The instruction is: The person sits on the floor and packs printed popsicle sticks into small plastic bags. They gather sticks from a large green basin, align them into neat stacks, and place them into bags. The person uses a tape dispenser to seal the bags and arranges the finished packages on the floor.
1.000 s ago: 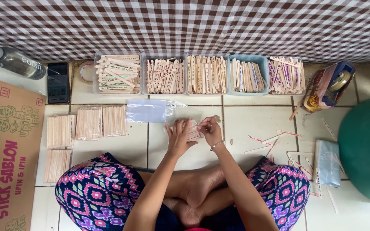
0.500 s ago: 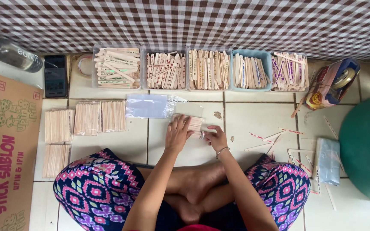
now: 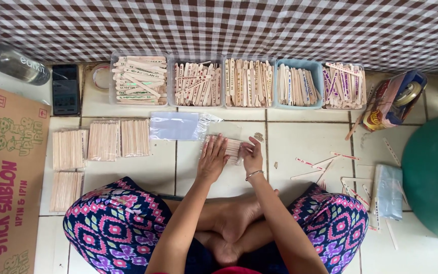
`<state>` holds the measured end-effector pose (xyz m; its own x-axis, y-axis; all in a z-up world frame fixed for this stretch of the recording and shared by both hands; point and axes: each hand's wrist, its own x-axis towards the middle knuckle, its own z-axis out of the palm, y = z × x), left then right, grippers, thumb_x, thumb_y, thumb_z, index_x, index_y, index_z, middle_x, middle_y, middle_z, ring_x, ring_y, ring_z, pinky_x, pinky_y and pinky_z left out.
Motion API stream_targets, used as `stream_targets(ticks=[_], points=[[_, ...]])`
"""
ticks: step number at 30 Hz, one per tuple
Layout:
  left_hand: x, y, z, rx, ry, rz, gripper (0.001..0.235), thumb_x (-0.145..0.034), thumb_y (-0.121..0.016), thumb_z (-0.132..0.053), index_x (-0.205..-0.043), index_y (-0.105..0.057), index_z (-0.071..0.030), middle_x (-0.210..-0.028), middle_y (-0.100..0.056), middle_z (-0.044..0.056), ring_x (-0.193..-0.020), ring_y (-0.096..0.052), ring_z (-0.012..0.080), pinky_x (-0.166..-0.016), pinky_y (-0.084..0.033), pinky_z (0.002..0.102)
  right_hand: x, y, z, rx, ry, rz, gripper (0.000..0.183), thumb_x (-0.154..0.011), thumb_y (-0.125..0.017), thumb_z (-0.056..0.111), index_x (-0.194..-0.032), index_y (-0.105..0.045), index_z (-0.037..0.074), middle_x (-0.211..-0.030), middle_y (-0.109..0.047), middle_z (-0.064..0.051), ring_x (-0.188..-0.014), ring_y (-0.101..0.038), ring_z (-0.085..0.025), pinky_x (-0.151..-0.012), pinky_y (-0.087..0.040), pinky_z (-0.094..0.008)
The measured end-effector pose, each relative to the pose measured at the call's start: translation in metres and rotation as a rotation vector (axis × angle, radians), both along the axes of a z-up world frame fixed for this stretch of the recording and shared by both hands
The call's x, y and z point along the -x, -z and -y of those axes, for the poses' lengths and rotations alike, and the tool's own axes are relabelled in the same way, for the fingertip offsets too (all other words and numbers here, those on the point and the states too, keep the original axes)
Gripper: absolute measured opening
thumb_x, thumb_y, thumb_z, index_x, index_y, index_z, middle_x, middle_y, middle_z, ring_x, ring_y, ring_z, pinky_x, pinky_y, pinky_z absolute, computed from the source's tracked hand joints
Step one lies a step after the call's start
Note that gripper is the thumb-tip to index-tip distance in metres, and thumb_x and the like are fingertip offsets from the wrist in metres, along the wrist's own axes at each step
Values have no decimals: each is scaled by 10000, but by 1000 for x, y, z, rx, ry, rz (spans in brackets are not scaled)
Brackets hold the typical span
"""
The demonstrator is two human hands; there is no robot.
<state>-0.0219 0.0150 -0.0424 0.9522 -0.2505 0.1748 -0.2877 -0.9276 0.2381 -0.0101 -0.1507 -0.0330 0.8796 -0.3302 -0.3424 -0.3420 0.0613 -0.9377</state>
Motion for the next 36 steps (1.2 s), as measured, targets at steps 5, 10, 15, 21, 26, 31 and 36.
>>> stream_targets(ticks=[5,10,15,21,26,31,36], points=[[-1,2,2,34,24,-133,681,-1016,-502,-477,-1617,-299,-232,-1710,-214,30,-1546,-235,312,-1260,-117,481,5,-27,-16,317,-100,-68,450,-1014,-588,110,-1453,-511,175,-1238,-708,-145,-1139,-680,-291,-973,-591,-366],[-5,-9,5,40,27,-219,658,-1047,-451,-468,-1628,-258,-229,-1723,-155,30,-1562,-177,326,-1263,-72,498,-7,-26,-1,322,-203,-82,620,-930,-570,-21,-1497,-485,216,-1250,-720,-119,-1184,-666,-300,-1021,-566,-374],[-6,-25,6,64,48,-242,590,-1047,-476,-428,-1604,-309,-327,-1719,-153,46,-1562,-148,375,-1248,-85,534,0,-25,2,-39,-135,-87,686,-983,-478,-41,-1617,-254,95,-1388,-634,-223,-1353,-539,-367,-1090,-472,-469],[-2,-31,9,65,60,-231,529,-1052,-435,-440,-1562,-312,-507,-1712,-168,72,-1558,-134,423,-1225,-82,594,-20,34,133,418,-429,-28,522,-840,-765,53,-1291,-716,312,-1070,-794,-10,-1035,-744,-191,-897,-584,-298],[-5,-26,11,1,10,-178,535,-1034,-441,-446,-1540,-307,-559,-1702,-217,63,-1553,-189,404,-1223,-133,587,-7,21,271,1394,-752,-547,311,-728,-889,344,-1009,-761,384,-976,-777,99,-978,-773,-212,-844,-644,-370],[-6,-31,14,14,-34,-290,527,-1048,-420,-456,-1539,-279,-584,-1718,-180,9,-1573,-143,351,-1214,-81,603,-4,-6,228,1278,-840,-379,178,-838,-762,223,-1012,-724,222,-939,-775,-66,-981,-755,-321,-875,-615,-447],[-8,-22,21,13,-139,-361,682,-1010,-475,-544,-1623,-235,-368,-1736,-123,-22,-1584,-120,274,-1230,-46,563,-3,-9,121,1321,-792,212,83,-873,-758,266,-921,-697,293,-834,-704,54,-841,-737,-187,-793,-615,-344]])
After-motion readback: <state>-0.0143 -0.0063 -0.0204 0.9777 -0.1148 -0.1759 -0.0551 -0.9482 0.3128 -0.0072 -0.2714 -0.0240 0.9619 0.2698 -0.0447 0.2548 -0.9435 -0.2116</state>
